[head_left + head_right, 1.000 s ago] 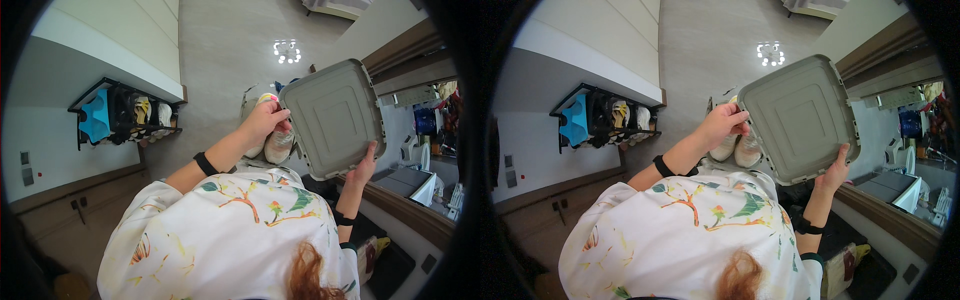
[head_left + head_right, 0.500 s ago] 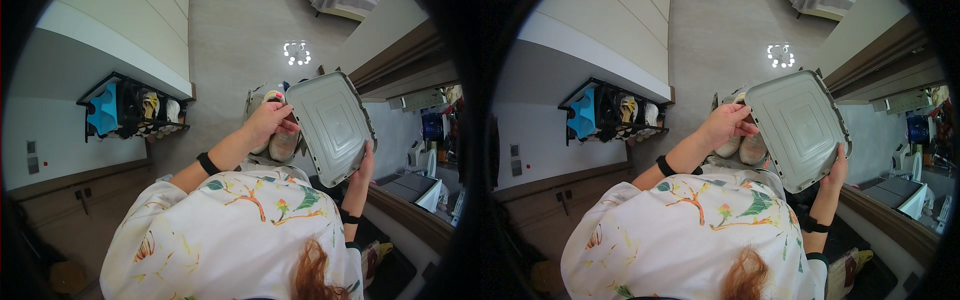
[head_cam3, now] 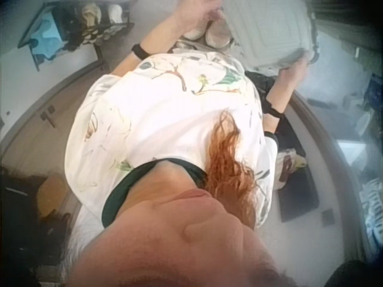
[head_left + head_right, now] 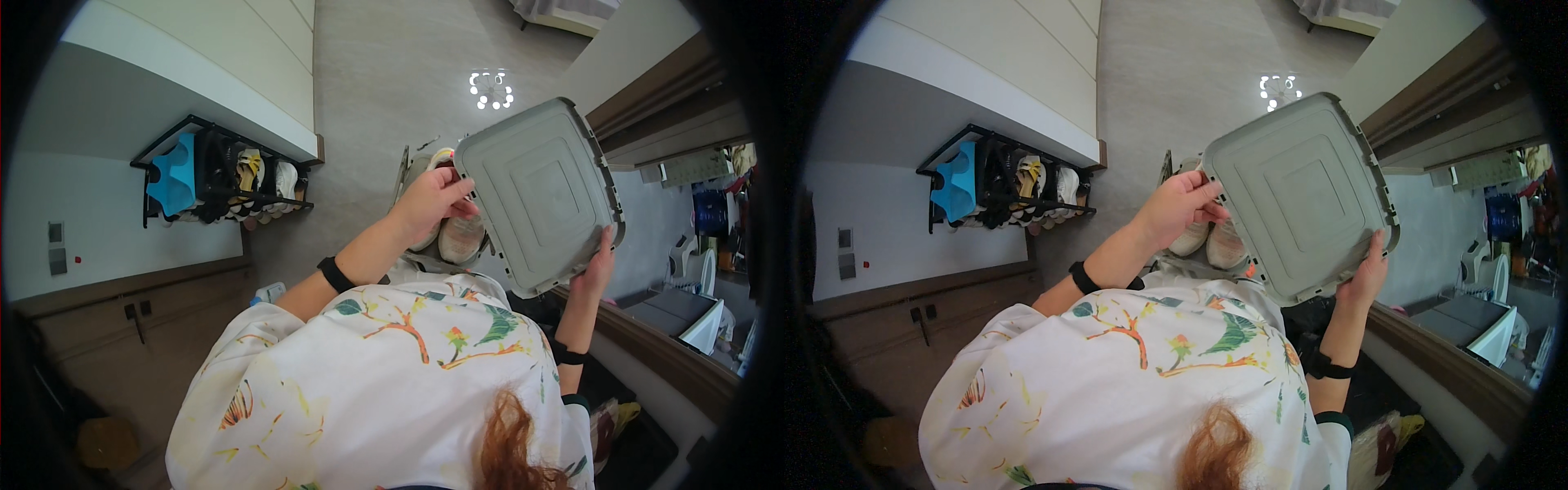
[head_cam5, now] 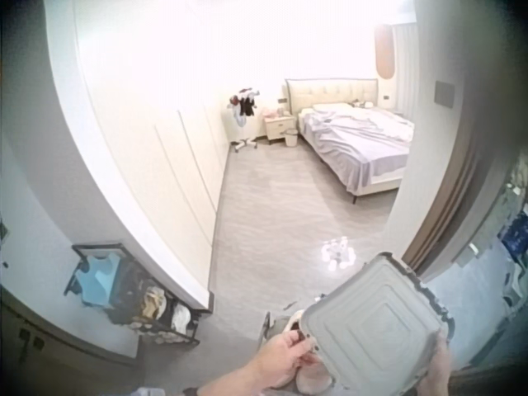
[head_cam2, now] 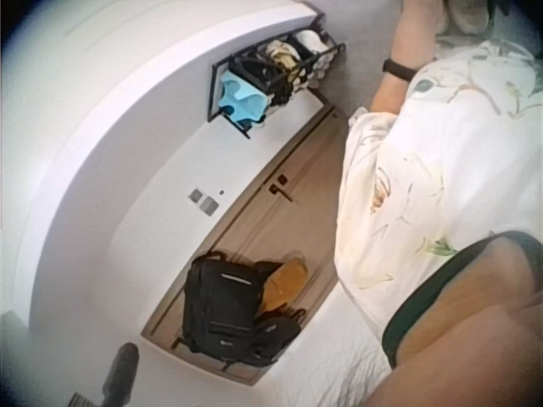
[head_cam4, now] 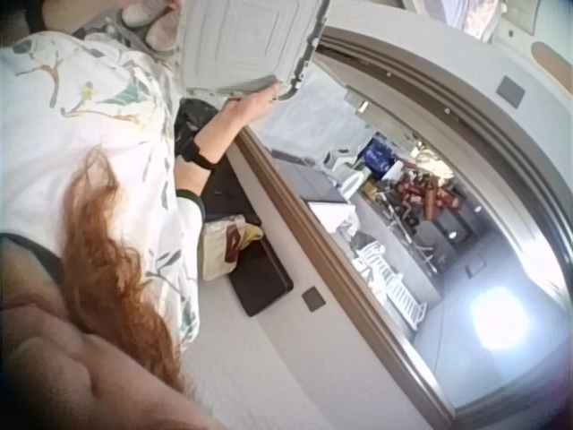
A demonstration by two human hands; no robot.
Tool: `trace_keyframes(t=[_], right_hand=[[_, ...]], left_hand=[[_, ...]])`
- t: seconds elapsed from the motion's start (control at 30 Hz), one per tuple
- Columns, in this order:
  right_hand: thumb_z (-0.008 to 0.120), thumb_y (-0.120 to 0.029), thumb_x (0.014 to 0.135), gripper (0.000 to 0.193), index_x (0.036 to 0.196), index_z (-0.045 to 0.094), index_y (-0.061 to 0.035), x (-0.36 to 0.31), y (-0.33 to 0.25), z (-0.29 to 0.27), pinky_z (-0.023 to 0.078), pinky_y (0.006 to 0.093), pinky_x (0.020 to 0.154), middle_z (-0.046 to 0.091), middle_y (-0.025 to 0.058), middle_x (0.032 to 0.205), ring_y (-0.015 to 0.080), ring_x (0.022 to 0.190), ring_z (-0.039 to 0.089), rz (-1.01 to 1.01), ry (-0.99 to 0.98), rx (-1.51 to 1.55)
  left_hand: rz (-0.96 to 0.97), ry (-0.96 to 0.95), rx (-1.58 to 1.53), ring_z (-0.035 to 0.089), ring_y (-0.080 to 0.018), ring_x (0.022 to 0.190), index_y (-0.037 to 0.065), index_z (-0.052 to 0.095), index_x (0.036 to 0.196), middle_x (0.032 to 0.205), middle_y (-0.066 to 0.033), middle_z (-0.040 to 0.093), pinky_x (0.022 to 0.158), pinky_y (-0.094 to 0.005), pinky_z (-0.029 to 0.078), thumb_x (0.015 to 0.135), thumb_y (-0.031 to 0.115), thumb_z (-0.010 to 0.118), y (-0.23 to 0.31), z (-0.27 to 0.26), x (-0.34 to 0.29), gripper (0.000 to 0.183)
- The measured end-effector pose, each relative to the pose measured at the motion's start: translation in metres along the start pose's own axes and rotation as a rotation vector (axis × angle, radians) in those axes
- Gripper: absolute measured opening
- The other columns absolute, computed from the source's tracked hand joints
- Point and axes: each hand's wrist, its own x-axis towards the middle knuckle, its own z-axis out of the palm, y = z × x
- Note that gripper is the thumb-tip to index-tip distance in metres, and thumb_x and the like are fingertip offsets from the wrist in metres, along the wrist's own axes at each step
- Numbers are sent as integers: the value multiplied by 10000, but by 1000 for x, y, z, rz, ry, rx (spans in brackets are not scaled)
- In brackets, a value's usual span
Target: The person unboxes a modular shelf component, removes a pair of shoes from inside it, and proceeds to assemble the interlocking shelf panels on the floor.
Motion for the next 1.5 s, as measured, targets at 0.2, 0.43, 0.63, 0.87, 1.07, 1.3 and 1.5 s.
trace_keyframes(t=[0.2, 0.43, 0.63, 0.87, 1.07, 1.3, 1.5], right_hand=[[596, -136, 841, 392, 1189, 449, -29, -2, -1, -8, 433, 318, 866, 523, 79, 1166, 194, 1053, 511, -132, -191, -39], [536, -39, 805, 175, 968, 572, 15, 24, -11, -15, 405, 282, 828, 557, 113, 1066, 186, 961, 526, -439, -580, -287], [512, -26, 753, 134, 847, 603, 2, 23, -21, 14, 390, 301, 883, 527, 147, 1113, 205, 990, 513, -473, -456, -335], [504, -12, 751, 134, 851, 593, 5, 24, -16, 17, 396, 308, 882, 529, 142, 1114, 212, 1002, 509, -509, -416, -354], [474, -16, 770, 128, 850, 564, 28, 33, -10, 8, 421, 326, 882, 527, 154, 1095, 226, 1006, 516, -471, -449, -317], [483, -23, 766, 133, 855, 568, 26, 43, -3, -1, 421, 320, 877, 520, 152, 1112, 217, 1001, 515, -507, -474, -333], [518, -7, 753, 96, 781, 599, 37, 17, -7, 20, 463, 290, 755, 602, 120, 932, 187, 830, 578, -328, -373, -333]], left_hand=[[180, 48, 53, 562, -122, 766, 44, 509, 1015, 931, -54, 580, 732, -278, 487, 853, 58, 525, -4, -13, 6, 163], [677, -9, 200, 561, -118, 882, 62, 534, 976, 1017, -78, 587, 788, -273, 475, 829, -47, 488, 17, -16, 4, 189], [730, -38, 232, 518, -210, 1013, 71, 545, 860, 1150, -197, 516, 867, -328, 447, 828, 104, 519, 32, -19, -1, 54], [751, -3, 257, 516, -209, 1006, 84, 508, 840, 1155, -205, 511, 867, -327, 439, 835, 119, 506, 32, -19, -2, 36], [762, 23, 266, 501, -166, 988, 89, 477, 870, 1122, -128, 520, 872, -290, 424, 777, 11, 571, 31, -18, 1, 154], [732, 43, 167, 495, -147, 985, 88, 475, 902, 1099, -99, 518, 867, -276, 422, 778, -6, 565, 29, -18, 2, 180], [778, 115, 327, 516, -133, 969, 52, 489, 1001, 1070, -109, 532, 831, -267, 445, 849, 74, 505, 39, -13, -1, 155]])
